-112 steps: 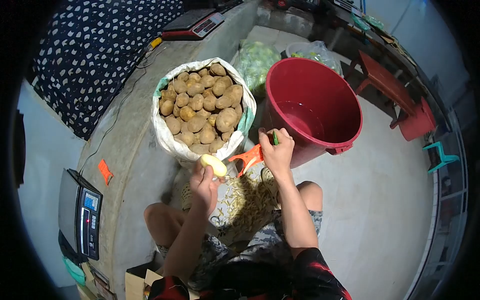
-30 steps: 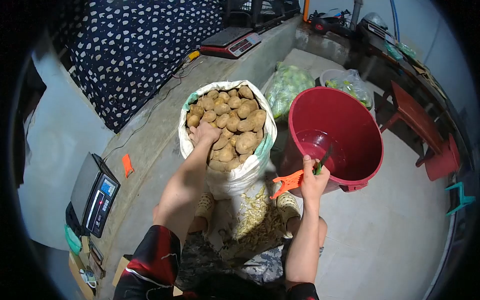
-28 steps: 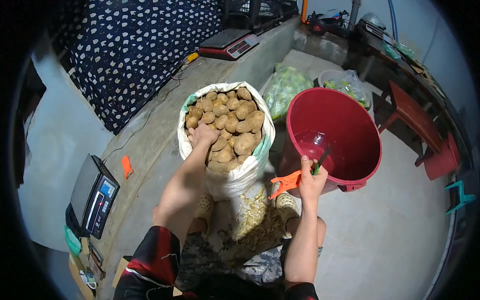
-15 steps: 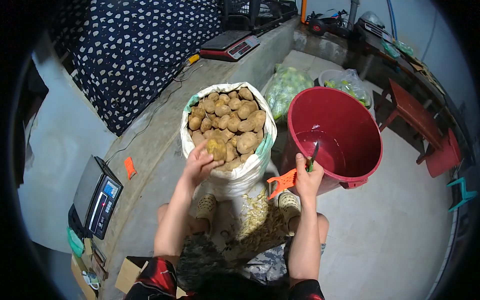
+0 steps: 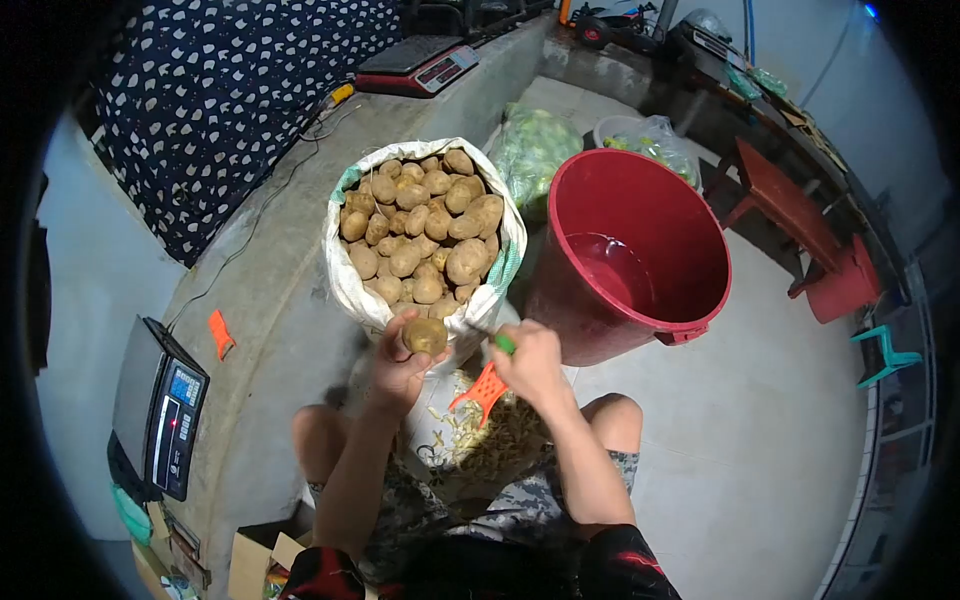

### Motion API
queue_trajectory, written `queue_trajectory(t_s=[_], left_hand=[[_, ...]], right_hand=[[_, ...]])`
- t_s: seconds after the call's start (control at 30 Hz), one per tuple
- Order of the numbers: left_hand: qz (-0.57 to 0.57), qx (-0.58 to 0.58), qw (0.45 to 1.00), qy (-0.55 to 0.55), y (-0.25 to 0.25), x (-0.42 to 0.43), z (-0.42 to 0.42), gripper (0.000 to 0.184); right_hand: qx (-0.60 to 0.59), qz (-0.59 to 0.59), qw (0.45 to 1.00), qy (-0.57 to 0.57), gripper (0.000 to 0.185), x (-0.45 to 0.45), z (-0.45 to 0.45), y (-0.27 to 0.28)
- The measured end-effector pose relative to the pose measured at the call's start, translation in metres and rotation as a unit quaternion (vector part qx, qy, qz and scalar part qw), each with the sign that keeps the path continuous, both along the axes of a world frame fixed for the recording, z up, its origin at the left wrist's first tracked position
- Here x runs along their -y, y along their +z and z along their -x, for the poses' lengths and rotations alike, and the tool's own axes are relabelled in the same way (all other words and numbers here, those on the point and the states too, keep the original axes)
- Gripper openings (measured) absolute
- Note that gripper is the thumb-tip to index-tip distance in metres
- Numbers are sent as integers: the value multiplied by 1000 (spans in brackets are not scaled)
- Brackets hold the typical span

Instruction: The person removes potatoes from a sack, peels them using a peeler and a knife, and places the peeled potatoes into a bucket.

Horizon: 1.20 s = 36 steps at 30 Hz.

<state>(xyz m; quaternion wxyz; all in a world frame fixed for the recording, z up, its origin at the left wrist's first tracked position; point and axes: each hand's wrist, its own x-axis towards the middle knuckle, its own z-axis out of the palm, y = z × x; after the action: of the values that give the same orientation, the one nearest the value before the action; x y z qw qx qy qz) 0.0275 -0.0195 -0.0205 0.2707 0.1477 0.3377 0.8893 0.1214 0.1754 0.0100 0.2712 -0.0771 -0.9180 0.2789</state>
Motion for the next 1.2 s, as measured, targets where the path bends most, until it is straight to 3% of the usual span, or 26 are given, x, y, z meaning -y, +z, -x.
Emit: queue_trajectory(t_s=[0.1, 0.23, 0.4, 0.63, 0.73, 0.93, 1.2], left_hand=[[60, -99, 992, 56, -20, -3, 5, 73], [107, -99, 987, 66, -5, 1, -2, 76], [230, -256, 935, 91, 14, 9, -5, 65], [170, -238, 954, 68, 20, 7, -8, 60], [195, -151, 967, 61, 19, 2, -11, 58], [26, -60, 996, 53, 7, -3, -5, 62], [79, -136, 986, 46, 20, 5, -7, 62]], right_hand=[[24, -20, 999, 35, 17, 28, -3, 6], [40, -52, 997, 51, 18, 35, -2, -1], [19, -88, 995, 45, 23, 33, 0, -5], [18, -106, 994, 20, 21, 38, 2, -1], [26, -85, 996, -21, 21, 26, 9, -12], [76, -41, 996, -18, 22, 30, 4, -6], [42, -79, 996, 5, 20, 35, -1, -2]])
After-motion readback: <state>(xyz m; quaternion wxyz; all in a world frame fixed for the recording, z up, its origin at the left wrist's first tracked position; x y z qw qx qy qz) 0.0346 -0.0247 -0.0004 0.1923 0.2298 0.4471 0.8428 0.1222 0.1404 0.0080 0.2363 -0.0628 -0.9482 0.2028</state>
